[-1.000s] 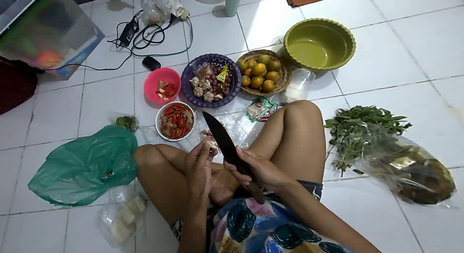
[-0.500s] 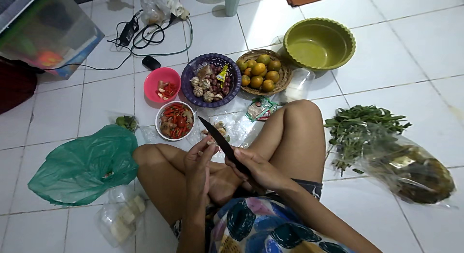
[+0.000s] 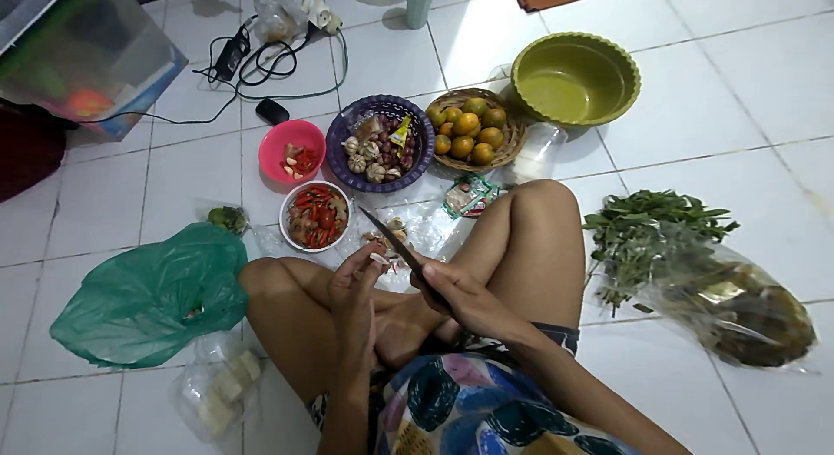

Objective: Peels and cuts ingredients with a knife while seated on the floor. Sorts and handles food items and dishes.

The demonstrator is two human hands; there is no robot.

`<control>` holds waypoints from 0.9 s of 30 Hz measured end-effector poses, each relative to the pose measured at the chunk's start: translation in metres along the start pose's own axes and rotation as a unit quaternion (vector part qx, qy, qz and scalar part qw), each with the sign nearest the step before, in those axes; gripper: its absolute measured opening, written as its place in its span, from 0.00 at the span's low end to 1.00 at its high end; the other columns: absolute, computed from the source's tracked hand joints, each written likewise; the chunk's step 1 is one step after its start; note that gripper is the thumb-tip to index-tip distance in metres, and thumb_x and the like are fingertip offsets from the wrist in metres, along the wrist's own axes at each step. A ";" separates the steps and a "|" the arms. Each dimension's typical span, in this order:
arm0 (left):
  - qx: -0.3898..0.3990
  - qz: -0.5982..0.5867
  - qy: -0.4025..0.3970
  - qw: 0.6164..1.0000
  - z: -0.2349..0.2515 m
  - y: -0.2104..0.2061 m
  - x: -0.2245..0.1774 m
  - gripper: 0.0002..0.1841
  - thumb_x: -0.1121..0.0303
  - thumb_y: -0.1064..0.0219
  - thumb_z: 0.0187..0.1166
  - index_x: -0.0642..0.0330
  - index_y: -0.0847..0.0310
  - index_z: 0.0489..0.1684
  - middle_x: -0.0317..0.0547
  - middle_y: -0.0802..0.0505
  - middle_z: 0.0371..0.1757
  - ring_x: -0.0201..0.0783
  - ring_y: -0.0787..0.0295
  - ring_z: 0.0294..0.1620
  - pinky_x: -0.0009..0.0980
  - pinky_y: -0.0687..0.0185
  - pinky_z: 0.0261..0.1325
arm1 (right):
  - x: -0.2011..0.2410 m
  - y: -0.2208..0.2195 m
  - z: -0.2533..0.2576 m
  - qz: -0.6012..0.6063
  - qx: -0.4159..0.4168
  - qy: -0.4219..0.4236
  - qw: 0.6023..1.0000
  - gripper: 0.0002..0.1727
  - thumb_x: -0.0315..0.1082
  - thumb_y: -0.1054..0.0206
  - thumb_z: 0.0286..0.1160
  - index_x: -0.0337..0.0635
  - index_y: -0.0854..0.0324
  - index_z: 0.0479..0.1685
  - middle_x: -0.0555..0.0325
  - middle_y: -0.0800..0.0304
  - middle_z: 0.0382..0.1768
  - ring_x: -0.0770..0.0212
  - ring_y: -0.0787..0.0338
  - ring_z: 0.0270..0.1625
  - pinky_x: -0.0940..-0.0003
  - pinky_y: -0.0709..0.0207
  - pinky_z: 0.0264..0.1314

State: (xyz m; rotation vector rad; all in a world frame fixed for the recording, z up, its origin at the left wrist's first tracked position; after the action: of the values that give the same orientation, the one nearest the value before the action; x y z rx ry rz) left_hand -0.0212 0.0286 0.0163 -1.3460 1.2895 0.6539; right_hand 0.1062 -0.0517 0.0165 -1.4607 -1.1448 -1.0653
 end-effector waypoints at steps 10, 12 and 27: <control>-0.027 0.078 -0.059 0.995 -0.001 0.002 0.001 0.13 0.90 0.38 0.67 0.75 0.13 0.46 0.35 0.03 0.42 0.19 0.08 0.46 0.18 0.13 0.53 | -0.011 -0.002 -0.002 -0.201 0.017 0.016 0.979 0.31 0.48 0.57 0.94 0.43 0.38 0.90 0.61 0.19 0.40 0.76 0.29 0.32 0.78 0.31 0.38; -0.026 0.100 -0.071 0.992 -0.002 0.001 0.000 0.12 0.89 0.37 0.67 0.75 0.13 0.45 0.35 0.03 0.41 0.18 0.08 0.45 0.17 0.14 0.52 | -0.011 -0.001 -0.002 -0.201 0.014 0.025 0.979 0.30 0.47 0.57 0.94 0.43 0.36 0.89 0.60 0.18 0.40 0.76 0.29 0.32 0.79 0.31 0.38; 0.005 0.059 -0.027 0.998 0.000 0.002 0.004 0.14 0.86 0.41 0.73 0.74 0.13 0.51 0.37 0.04 0.48 0.22 0.09 0.45 0.21 0.14 0.55 | -0.013 0.008 -0.001 -0.147 -0.047 0.010 0.988 0.30 0.47 0.58 0.94 0.40 0.33 0.86 0.70 0.24 0.33 0.83 0.35 0.26 0.85 0.38 0.29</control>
State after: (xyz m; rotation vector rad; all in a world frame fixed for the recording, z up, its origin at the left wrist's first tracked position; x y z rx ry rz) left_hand -0.0221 0.0280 0.0124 -1.2439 1.3342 0.7589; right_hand 0.1115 -0.0551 0.0030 -1.3755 -1.3393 -1.3495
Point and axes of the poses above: each hand's wrist, its own z-axis towards the middle knuckle, its own y-axis out of the back of the hand, x = y × z, the point moved 4 cm from there along z, towards the middle knuckle
